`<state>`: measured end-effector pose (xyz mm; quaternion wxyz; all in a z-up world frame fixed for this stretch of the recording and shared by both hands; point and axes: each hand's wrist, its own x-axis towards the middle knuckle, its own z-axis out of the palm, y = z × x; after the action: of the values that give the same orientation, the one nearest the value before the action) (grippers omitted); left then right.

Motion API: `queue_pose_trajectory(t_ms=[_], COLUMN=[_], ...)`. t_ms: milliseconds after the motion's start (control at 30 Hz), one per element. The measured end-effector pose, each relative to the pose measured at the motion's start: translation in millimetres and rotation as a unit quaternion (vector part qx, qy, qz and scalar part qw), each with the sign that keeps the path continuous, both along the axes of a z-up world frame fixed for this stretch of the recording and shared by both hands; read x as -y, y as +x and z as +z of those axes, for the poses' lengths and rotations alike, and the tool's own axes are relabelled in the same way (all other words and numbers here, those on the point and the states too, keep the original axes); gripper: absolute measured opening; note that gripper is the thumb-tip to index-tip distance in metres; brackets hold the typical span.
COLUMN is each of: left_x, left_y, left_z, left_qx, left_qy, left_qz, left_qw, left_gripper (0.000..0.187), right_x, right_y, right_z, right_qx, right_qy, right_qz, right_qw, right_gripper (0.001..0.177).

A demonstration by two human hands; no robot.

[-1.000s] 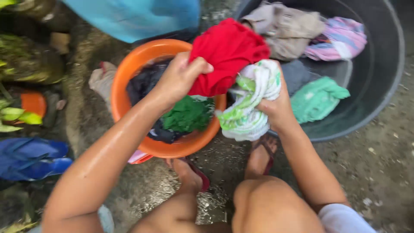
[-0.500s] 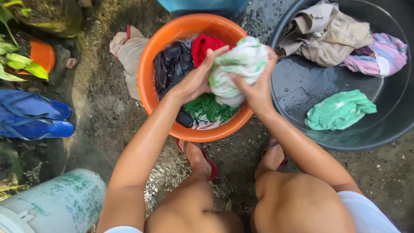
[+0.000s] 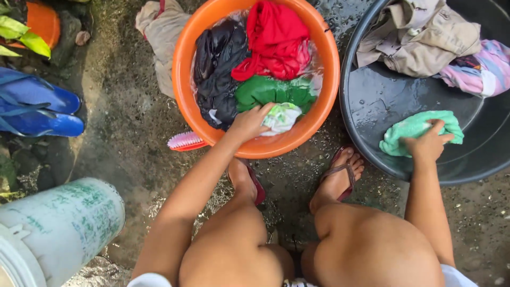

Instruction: Hand-washing clothes in basins with water and detergent.

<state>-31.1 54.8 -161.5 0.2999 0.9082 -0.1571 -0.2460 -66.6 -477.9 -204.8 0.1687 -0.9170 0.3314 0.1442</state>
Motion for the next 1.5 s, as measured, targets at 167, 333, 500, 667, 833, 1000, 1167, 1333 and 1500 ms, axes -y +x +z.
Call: queue_pose_trajectory(t_ms=[167,333,500,667,833,1000,1167,1333,1500], left_x=[23,57,114,182,204,135,-17,-67,-40], left_y=[14,46,63,77,75,48,20,18,39], left_z=[30,139,229,254,209,184,23,-51,15], left_qx=[0.007,0.094,0.176,0.023,0.018,0.041,-0.131,-0.003,0.020], left_qy=[0.095,0.064,0.032,-0.156,-0.223,-0.174,-0.326,-0.072,0.151], left_qz=[-0.015,-0.033,-0.086,0.022,-0.008,0.044,0.211,0.170,0.208], left_qw=[0.995,0.993,0.980,0.987,0.975,0.983,0.912,0.983,0.966], left_gripper=[0.047,0.042,0.035,0.021,0.024,0.025,0.048,0.038,0.039], right_x=[50,-14,-28,-42,-86,-154,-238,-331,-378], right_y=[-9,-14,-23,-23,8,17,49,89,99], right_z=[-65,-17,-3,1,109,153,155,141,53], right_qx=[0.142,0.205,0.267,0.337,0.281,0.304,0.233,-0.034,-0.117], right_qy=[0.053,0.089,0.091,0.146,0.376,0.458,0.482,0.209,-0.040], right_qz=[0.061,-0.006,-0.046,-0.075,-0.192,-0.013,0.269,0.531,0.644], right_qw=[0.987,0.975,0.958,0.927,0.862,0.835,0.801,0.820,0.755], right_gripper=[0.089,0.080,0.075,0.075,0.070,0.064,0.048,0.072,0.094])
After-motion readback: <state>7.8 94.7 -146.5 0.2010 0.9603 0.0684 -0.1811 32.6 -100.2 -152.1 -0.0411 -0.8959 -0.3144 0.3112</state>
